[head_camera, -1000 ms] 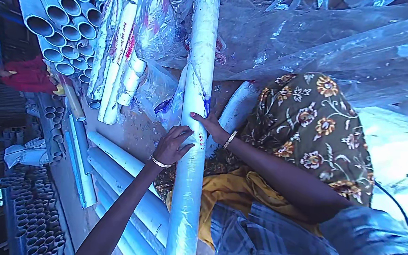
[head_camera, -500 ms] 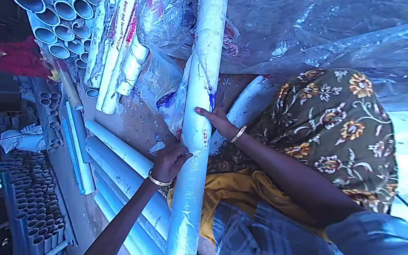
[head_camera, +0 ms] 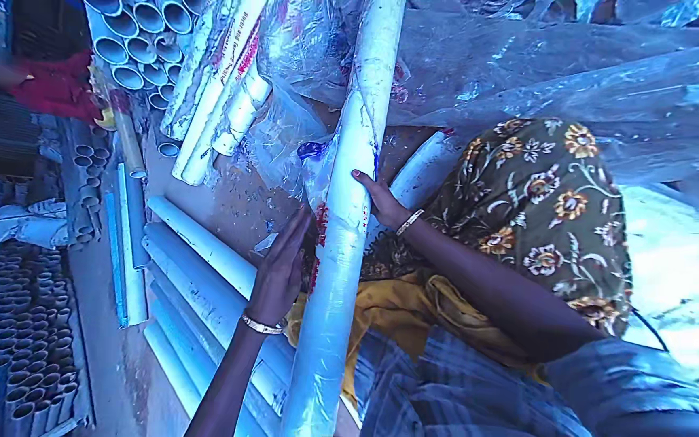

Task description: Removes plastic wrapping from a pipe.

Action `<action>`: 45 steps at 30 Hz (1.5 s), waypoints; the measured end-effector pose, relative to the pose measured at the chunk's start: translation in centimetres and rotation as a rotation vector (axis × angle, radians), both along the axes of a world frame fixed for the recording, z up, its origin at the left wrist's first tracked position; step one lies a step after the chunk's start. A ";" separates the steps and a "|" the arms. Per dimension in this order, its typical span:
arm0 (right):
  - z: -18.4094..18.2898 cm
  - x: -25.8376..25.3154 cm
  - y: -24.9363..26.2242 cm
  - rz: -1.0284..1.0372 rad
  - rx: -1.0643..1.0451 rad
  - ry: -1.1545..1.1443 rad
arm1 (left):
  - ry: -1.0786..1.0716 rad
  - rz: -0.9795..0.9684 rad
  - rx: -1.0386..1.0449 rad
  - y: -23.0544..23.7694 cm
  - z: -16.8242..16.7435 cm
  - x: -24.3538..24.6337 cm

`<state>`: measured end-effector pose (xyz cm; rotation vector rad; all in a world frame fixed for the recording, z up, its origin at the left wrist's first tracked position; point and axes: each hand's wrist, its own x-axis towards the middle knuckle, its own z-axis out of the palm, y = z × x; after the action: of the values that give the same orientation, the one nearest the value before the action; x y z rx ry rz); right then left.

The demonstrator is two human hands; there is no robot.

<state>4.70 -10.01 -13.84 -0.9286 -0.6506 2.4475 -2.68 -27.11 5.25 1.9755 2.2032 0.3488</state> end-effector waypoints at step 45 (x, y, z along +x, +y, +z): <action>0.0 -2.1 1.5 0.003 0.227 -0.128 | 0.088 -0.391 -0.162 5.0 -4.3 -3.3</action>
<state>2.61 -8.51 -13.88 -0.9968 -0.9529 2.2710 -6.00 -22.08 0.97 2.2957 1.7637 0.0296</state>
